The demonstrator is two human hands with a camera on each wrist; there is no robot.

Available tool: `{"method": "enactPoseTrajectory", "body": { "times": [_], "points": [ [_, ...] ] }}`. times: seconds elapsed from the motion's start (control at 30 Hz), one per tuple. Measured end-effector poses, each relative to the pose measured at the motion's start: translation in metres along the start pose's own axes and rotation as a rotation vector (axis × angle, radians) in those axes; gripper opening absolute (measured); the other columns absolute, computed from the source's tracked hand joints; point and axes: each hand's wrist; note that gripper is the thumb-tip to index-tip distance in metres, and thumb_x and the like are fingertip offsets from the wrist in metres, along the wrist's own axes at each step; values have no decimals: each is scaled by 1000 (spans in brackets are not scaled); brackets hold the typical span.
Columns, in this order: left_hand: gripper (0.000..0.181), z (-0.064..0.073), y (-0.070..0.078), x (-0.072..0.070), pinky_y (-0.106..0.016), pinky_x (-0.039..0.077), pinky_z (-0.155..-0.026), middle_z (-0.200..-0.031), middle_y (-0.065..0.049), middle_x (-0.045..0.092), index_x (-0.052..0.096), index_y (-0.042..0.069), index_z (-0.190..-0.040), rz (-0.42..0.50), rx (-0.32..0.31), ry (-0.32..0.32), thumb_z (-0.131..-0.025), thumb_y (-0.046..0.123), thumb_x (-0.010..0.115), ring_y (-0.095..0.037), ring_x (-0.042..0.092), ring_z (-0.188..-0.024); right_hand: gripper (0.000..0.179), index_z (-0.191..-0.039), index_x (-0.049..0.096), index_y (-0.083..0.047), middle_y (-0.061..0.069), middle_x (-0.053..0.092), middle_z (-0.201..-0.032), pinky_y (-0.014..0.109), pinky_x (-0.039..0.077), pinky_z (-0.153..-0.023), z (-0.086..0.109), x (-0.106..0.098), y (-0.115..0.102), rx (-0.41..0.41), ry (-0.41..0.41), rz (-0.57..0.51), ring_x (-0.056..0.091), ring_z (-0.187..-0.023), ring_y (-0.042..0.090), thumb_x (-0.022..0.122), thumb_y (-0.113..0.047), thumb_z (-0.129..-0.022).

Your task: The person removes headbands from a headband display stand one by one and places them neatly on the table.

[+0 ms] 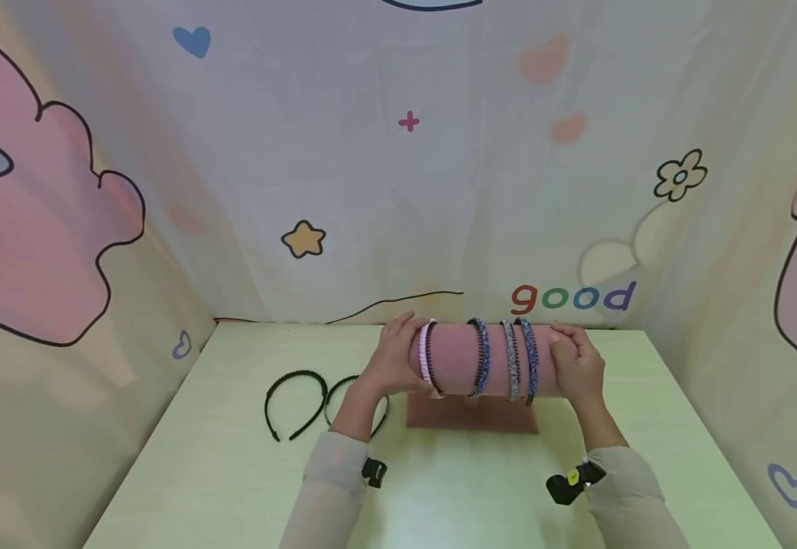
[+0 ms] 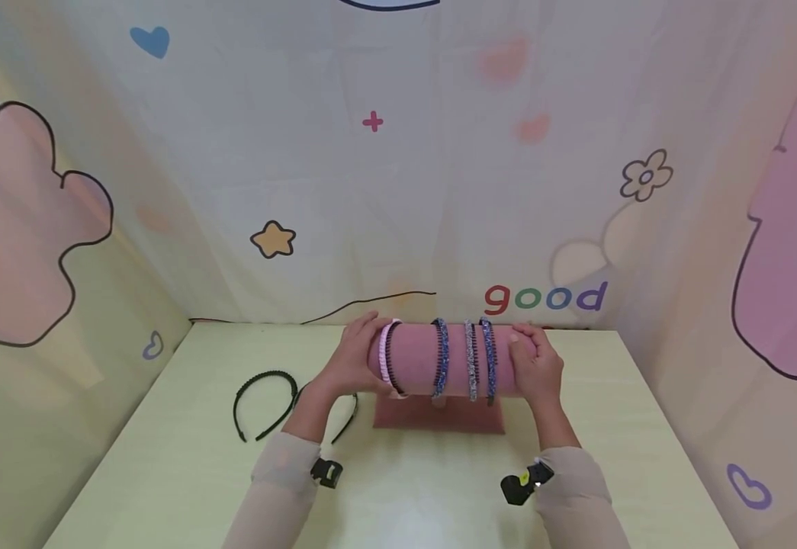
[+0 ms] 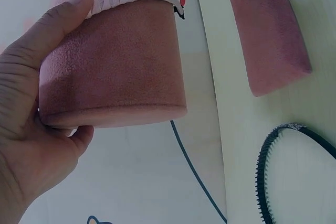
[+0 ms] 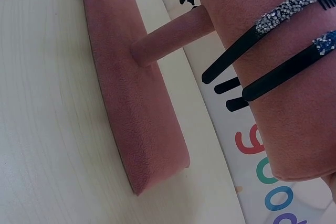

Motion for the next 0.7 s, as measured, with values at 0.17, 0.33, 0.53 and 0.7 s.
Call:
{"method": "enactPoseTrajectory", "body": {
  "times": [0.17, 0.33, 0.53, 0.7],
  "points": [
    [107, 1, -5, 3, -47, 34, -98, -153, -1, 14, 37, 20, -141, 33, 4, 11, -48, 20, 92, -27, 12, -137, 25, -108, 65, -10, 11, 62, -115, 43, 39, -82, 0, 0, 1, 0, 0, -3, 55, -101, 29, 54, -24, -89],
    [108, 1, -10, 4, -43, 33, -99, -148, 0, 24, 37, 19, -140, 20, 33, 19, -48, 23, 93, -23, 18, -134, 26, -107, 64, -10, 12, 62, -115, 43, 39, -80, 0, 0, 2, -1, -3, 5, 56, -100, 30, 53, -24, -89],
    [110, -1, -16, 3, -36, 33, -99, -134, 4, 41, 39, 18, -137, 31, 107, 39, -43, 28, 94, -16, 29, -125, 27, -107, 64, -9, 13, 62, -115, 44, 39, -81, 1, -1, 2, 2, -3, 6, 55, -100, 31, 52, -25, -89],
    [111, -2, -19, 2, -36, 34, -98, -133, 3, 42, 38, 17, -136, 65, 108, 45, -42, 32, 95, -17, 31, -123, 27, -108, 64, -9, 12, 62, -115, 44, 39, -82, 1, -1, 1, 2, -1, -4, 55, -100, 29, 53, -25, -90]
  ]
}}
Point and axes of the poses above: each hand's wrist, its own z-axis away from the middle knuckle, its own x-axis out of the palm, y = z × x
